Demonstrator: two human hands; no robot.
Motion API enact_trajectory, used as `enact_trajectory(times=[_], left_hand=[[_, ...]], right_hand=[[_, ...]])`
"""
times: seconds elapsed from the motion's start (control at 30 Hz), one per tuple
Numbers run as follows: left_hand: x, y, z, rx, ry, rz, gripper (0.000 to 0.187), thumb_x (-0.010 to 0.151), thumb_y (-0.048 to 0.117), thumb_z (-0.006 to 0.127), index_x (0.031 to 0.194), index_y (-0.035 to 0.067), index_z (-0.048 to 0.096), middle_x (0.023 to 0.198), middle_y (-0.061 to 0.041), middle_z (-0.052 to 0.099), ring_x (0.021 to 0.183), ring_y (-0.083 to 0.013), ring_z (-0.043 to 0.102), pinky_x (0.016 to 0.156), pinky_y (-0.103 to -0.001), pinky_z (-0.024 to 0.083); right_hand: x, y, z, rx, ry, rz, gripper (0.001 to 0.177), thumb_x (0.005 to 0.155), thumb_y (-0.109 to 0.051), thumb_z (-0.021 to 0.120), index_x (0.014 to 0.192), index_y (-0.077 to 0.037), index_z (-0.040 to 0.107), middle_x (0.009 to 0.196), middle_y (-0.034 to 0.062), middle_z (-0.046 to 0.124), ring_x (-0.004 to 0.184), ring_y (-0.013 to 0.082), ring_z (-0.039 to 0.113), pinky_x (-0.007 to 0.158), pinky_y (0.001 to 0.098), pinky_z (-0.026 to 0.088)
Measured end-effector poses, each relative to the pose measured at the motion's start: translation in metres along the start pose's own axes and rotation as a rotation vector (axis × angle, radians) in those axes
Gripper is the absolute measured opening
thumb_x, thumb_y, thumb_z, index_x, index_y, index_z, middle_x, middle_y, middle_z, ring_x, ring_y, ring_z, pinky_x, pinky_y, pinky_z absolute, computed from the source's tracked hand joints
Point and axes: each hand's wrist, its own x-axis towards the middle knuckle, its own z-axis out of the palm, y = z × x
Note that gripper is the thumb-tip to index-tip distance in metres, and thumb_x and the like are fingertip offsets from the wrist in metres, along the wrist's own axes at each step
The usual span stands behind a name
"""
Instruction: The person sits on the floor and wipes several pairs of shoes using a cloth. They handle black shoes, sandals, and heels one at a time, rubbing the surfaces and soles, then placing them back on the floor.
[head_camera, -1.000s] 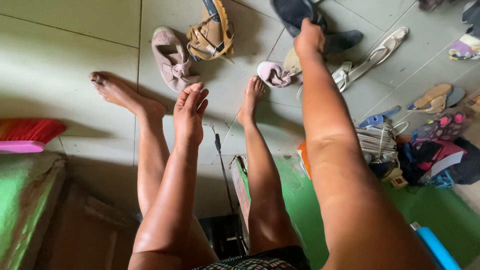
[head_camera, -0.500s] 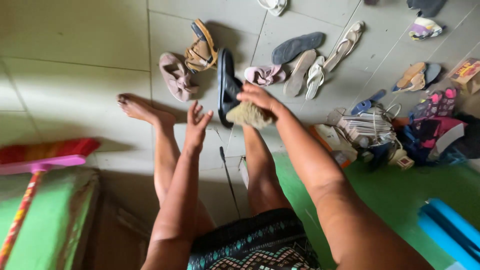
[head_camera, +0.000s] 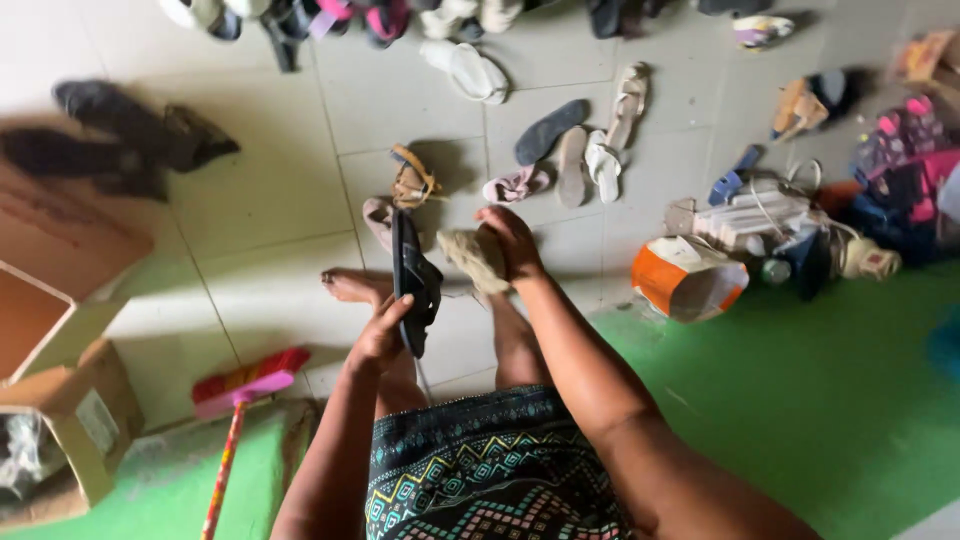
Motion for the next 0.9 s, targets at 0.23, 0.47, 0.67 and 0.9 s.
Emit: enact_trajectory(times=[0.23,0.47,0.67,0.9], left_hand=[[0.001,-0.041,0.065,-0.074,-0.099,-0.07,0.056,0.091,0.047,0.069,0.126,0.006,0.057,0.102,-0.011,0.068,0.087,-0.0242,0.066,0.069,-0.04,0.055],[0.004,-0.106,0.131,-0.181,-0.267,-0.208,0.068,0.092,0.051,0.073,0.134,0.0,0.057,0.11,-0.016,0.068,0.093,-0.0274,0.067,0.078,-0.04,0.058],[-0.009,-0.103,0.238,0.068,-0.285,0.006,0.086,0.075,0.051,0.073,0.146,0.04,0.025,0.133,0.007,0.057,0.109,-0.0207,0.065,0.075,-0.042,0.058],[0.06,-0.143,0.223,-0.169,-0.358,-0.025,0.068,0.101,0.052,0.069,0.145,0.004,0.049,0.124,-0.014,0.06,0.111,-0.0275,0.059,0.09,-0.042,0.053]], right_hand=[[-0.077,-0.005,0.018,-0.398,0.114,-0.186,0.038,0.096,-0.012,0.071,0.131,-0.005,0.06,0.124,0.0082,0.064,0.114,0.0195,0.06,0.098,0.0313,0.05],[-0.119,-0.008,-0.077,-0.715,0.167,-0.532,0.052,0.075,0.016,0.066,0.122,-0.008,0.065,0.12,0.0103,0.059,0.118,0.0246,0.061,0.102,0.0338,0.052],[-0.107,-0.044,-0.186,-0.363,0.572,-0.551,0.041,0.097,0.008,0.063,0.135,-0.004,0.058,0.131,0.0081,0.06,0.122,0.0218,0.058,0.107,0.0322,0.046],[-0.179,-0.087,-0.164,-0.094,0.206,-0.245,0.054,0.087,0.007,0.058,0.138,-0.008,0.059,0.128,0.0097,0.064,0.104,0.0207,0.06,0.086,0.0334,0.052]])
